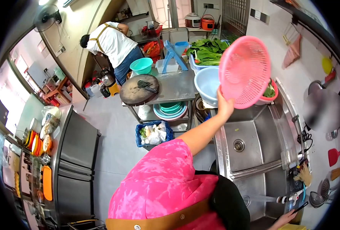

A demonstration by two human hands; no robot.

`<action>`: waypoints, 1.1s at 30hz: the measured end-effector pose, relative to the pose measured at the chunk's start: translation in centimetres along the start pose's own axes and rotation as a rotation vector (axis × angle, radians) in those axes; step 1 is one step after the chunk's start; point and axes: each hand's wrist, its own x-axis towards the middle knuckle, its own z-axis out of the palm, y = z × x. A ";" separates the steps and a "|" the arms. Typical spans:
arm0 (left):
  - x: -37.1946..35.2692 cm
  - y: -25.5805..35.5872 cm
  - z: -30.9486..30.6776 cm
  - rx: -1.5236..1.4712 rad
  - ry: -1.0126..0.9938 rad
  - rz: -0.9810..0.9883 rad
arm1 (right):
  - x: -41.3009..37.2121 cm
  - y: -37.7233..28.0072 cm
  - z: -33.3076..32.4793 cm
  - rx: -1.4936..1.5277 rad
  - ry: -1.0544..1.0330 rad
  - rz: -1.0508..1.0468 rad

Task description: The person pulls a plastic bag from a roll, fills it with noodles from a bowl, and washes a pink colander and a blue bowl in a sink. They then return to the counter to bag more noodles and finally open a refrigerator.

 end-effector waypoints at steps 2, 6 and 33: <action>4.5 -4.9 -2.2 0.186 0.180 -0.019 | 0.8 1.0 3.0 0.176 -0.185 0.183; 8.4 -3.2 -6.0 -0.020 0.177 -0.518 | 3.8 -0.2 5.0 0.421 -0.766 0.449; 10.3 -8.8 -14.9 -0.081 -0.358 -1.266 | 16.3 -19.9 -0.4 0.072 -0.342 0.637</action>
